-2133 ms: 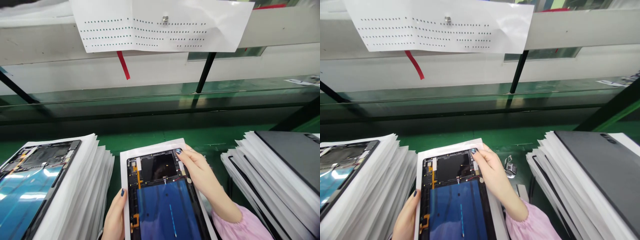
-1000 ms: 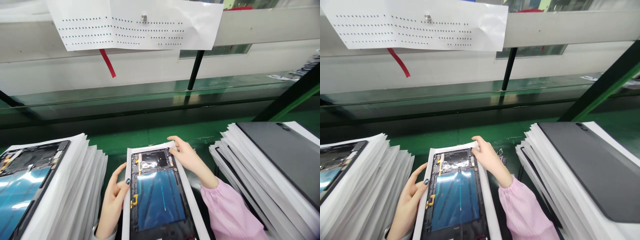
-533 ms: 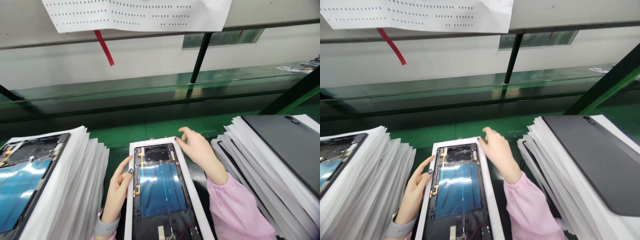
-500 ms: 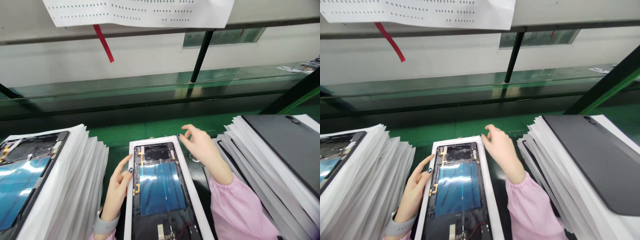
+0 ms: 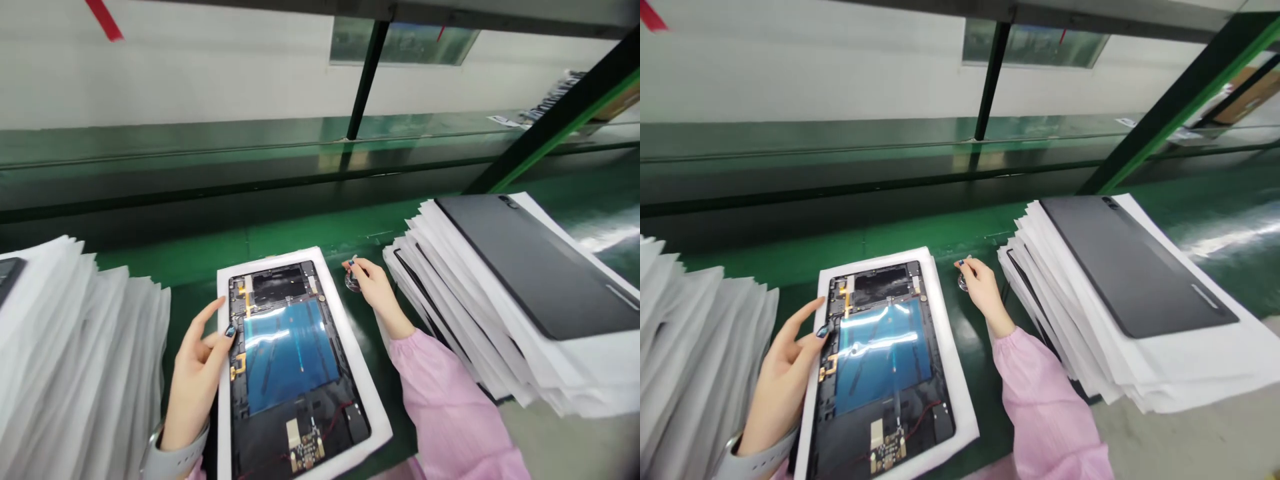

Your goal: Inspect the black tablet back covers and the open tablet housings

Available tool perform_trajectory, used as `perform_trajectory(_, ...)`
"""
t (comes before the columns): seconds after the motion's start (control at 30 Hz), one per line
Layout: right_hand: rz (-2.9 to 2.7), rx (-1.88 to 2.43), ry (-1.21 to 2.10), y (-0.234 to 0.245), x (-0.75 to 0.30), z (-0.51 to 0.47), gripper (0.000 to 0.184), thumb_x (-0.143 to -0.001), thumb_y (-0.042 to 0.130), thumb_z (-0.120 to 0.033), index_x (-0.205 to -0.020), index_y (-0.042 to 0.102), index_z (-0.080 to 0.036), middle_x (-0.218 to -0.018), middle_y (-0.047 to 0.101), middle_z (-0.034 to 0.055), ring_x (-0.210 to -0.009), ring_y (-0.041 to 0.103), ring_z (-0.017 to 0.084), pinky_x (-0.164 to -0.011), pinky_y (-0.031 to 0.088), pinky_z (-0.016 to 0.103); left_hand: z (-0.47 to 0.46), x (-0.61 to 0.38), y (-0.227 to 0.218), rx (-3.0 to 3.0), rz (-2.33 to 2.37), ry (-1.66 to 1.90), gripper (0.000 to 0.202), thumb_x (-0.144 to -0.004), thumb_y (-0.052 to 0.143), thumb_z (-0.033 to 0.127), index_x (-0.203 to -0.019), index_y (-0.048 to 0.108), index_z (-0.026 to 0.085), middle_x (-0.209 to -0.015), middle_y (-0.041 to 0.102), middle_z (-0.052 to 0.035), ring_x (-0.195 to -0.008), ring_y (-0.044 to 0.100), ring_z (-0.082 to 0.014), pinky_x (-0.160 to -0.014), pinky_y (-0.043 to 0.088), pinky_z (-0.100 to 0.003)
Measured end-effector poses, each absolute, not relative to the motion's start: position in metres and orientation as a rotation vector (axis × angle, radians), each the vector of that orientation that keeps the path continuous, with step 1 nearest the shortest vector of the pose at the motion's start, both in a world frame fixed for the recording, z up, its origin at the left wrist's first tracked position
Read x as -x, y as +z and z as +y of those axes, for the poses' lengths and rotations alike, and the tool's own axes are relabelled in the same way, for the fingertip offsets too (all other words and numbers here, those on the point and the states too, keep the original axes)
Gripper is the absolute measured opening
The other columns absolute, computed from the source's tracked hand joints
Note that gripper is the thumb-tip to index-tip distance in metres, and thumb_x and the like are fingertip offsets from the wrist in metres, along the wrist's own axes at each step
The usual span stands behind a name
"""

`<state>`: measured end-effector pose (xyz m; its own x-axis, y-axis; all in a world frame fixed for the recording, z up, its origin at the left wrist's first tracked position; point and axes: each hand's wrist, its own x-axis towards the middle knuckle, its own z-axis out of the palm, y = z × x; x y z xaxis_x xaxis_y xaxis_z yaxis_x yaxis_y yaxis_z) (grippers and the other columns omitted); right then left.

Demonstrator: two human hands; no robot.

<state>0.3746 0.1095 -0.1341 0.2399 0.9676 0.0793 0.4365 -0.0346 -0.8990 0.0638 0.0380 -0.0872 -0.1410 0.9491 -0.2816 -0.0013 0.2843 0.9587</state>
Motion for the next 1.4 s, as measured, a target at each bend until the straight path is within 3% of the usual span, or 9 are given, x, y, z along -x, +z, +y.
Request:
perform_trajectory(0.13, -1.243, 1.563, 0.9, -0.138, -0.38, 0.106, 0.042, -0.086, 0.051, -0.056, -0.093, 0.069, -0.019, -0.091, 0.07, 0.0087, -0.085, 0.066, 0.024, -0.072, 0.052, 0.034, 0.038, -0.07, -0.077, -0.93, 1.499, 1.072, 0.081, -0.072, 0.08, 0.052, -0.143, 0.048, 0.03, -0.058, 0.064, 0.0054, -0.037, 0.05, -0.0125, -0.039, 0.046, -0.02)
perform_trajectory(0.33, -1.218, 1.461, 0.985, -0.135, -0.383, 0.102, 0.033, -0.084, 0.056, -0.046, -0.1, 0.067, -0.02, -0.097, 0.07, 0.0074, -0.081, 0.066, 0.02, -0.066, 0.051, 0.031, 0.039, -0.077, -0.07, -0.932, 1.602, 1.056, 0.078, -0.069, 0.078, 0.049, -0.14, 0.052, 0.031, -0.056, 0.064, 0.0049, -0.033, 0.046, -0.0132, -0.035, 0.046, -0.024)
perform_trajectory(0.53, -1.254, 1.433, 0.919, -0.14, -0.382, 0.105, 0.025, -0.085, 0.053, -0.039, -0.093, 0.067, -0.02, -0.089, 0.067, 0.0044, -0.081, 0.065, 0.02, -0.072, 0.05, 0.031, 0.042, -0.079, -0.072, -0.988, 1.681, 1.06, 0.078, -0.067, 0.074, 0.041, -0.14, 0.054, 0.025, -0.05, 0.056, 0.0068, -0.036, 0.046, -0.0129, -0.034, 0.04, -0.019)
perform_trajectory(0.7, -1.333, 1.444, 0.804, -0.142, -0.381, 0.103, 0.026, -0.091, 0.049, -0.04, -0.087, 0.065, -0.021, -0.085, 0.065, 0.0038, -0.079, 0.063, 0.021, -0.07, 0.048, 0.031, 0.044, -0.08, -0.072, -1.041, 1.72, 1.133, 0.075, -0.063, 0.075, 0.037, -0.135, 0.06, 0.021, -0.056, 0.059, 0.0052, -0.043, 0.048, -0.0121, -0.038, 0.039, -0.017)
perform_trajectory(0.93, -1.474, 1.48, 0.566, -0.14, -0.377, 0.099, 0.023, -0.096, 0.046, -0.026, -0.078, 0.059, -0.022, -0.083, 0.062, 0.005, -0.086, 0.059, 0.024, -0.088, 0.044, 0.037, 0.044, -0.086, -0.075, -1.122, 1.746, 1.235, 0.07, -0.063, 0.07, 0.035, -0.13, 0.063, 0.014, -0.074, 0.065, 0.0037, -0.043, 0.044, -0.008, -0.038, 0.037, -0.019)
perform_trajectory(1.07, -1.474, 1.413, 0.416, -0.124, -0.375, 0.093, 0.014, -0.095, 0.047, -0.02, -0.093, 0.062, -0.02, -0.109, 0.063, 0.0111, -0.108, 0.055, 0.027, -0.103, 0.038, 0.042, 0.04, -0.091, -0.082, -1.247, 1.751, 1.324, 0.066, -0.07, 0.069, 0.04, -0.129, 0.064, 0.011, -0.082, 0.067, 0.0003, -0.066, 0.056, -0.0136, -0.055, 0.043, -0.02)
perform_trajectory(1.17, -1.429, 1.313, 0.379, -0.103, -0.368, 0.076, 0.017, -0.096, 0.044, -0.02, -0.099, 0.061, -0.02, -0.112, 0.063, 0.0102, -0.112, 0.056, 0.024, -0.102, 0.042, 0.038, 0.026, -0.095, -0.081, -1.335, 1.78, 1.255, 0.064, -0.085, 0.06, 0.046, -0.139, 0.057, 0.011, -0.131, 0.064, -0.0077, -0.118, 0.056, -0.0234, -0.096, 0.044, -0.025)
perform_trajectory(1.27, -1.243, 1.194, 0.585, -0.087, -0.359, 0.039, 0.017, -0.096, 0.044, -0.023, -0.101, 0.06, -0.021, -0.108, 0.065, 0.0068, -0.104, 0.062, 0.021, -0.091, 0.049, 0.033, 0.001, -0.099, -0.077, -1.239, 1.754, 1.147, 0.065, -0.092, 0.058, 0.049, -0.149, 0.045, 0.02, -0.156, 0.044, -0.0012, -0.143, 0.037, -0.0237, -0.117, 0.024, -0.027)
perform_trajectory(1.4, -1.174, 1.364, 0.857, -0.09, -0.35, -0.022, 0.009, -0.092, 0.052, -0.026, -0.088, 0.059, -0.022, -0.092, 0.064, 0.0022, -0.085, 0.06, 0.019, -0.073, 0.046, 0.028, -0.035, -0.099, -0.081, -1.071, 1.627, 1.173, 0.062, -0.092, 0.06, 0.052, -0.149, 0.042, 0.037, -0.16, 0.036, 0.0123, -0.149, 0.026, -0.018, -0.117, 0.026, -0.021)
